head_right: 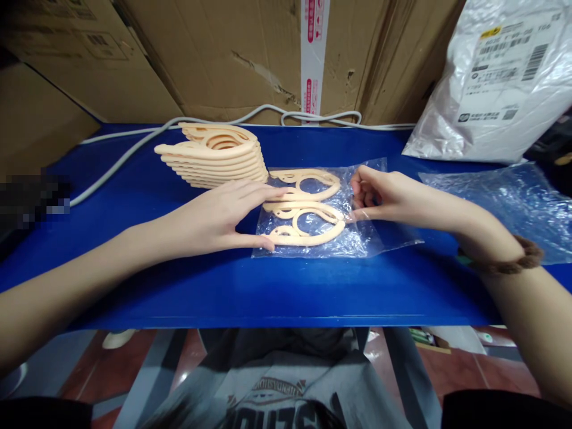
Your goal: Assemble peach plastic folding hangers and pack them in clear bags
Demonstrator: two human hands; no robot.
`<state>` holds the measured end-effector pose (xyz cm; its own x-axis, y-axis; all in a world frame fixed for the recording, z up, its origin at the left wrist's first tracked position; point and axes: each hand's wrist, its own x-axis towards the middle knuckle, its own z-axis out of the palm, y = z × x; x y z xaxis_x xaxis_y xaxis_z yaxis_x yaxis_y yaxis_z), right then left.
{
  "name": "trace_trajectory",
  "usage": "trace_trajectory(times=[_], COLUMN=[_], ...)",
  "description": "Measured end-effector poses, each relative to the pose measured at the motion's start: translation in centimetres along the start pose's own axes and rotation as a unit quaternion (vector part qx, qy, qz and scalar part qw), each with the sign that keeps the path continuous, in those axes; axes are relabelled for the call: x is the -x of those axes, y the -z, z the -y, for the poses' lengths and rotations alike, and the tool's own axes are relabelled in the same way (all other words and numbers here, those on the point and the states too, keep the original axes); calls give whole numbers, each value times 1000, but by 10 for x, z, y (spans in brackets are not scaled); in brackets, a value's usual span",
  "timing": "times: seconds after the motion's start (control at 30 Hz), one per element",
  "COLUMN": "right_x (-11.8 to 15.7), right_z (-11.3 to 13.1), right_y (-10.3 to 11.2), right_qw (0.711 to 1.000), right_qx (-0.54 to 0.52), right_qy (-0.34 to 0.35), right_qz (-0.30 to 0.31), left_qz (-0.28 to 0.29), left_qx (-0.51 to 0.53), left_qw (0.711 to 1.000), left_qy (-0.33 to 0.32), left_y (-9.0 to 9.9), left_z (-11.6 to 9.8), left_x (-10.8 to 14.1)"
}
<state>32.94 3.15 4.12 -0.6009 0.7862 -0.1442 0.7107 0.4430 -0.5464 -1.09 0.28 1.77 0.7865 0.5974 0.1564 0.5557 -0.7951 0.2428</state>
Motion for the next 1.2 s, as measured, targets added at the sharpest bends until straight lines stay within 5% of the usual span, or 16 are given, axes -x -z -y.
trace_trajectory(times=[0.13, 0.6, 0.73, 0.87, 0.97, 1.1, 1.2], right_x=[-4, -5, -4, -3, -6, -9, -10], right_z=[3, 12, 11, 8, 7, 12, 16], right_y=[-4, -8, -5, 0, -1, -8, -12], right_qw=[997, 992, 992, 996, 980, 943, 926], right_qx=[55, 107, 101, -3, -147, -271, -305], right_qy=[-7, -14, -27, -71, -126, -170, -168], right_qz=[-51, -66, -72, -44, -43, -92, -145], left_qz=[-2, 16, -43, -171, -215, -207, -148], left_qx=[-6, -22, -32, -124, -214, -230, -201], left_qw=[1000, 1000, 998, 977, 948, 932, 943], left_qy=[2, 0, -20, 17, 94, 189, 221], left_y=[0, -1, 6, 27, 45, 58, 59], left_z=[1, -2, -2, 0, 9, 33, 49], left_x=[-1, 0, 2, 7, 13, 15, 14])
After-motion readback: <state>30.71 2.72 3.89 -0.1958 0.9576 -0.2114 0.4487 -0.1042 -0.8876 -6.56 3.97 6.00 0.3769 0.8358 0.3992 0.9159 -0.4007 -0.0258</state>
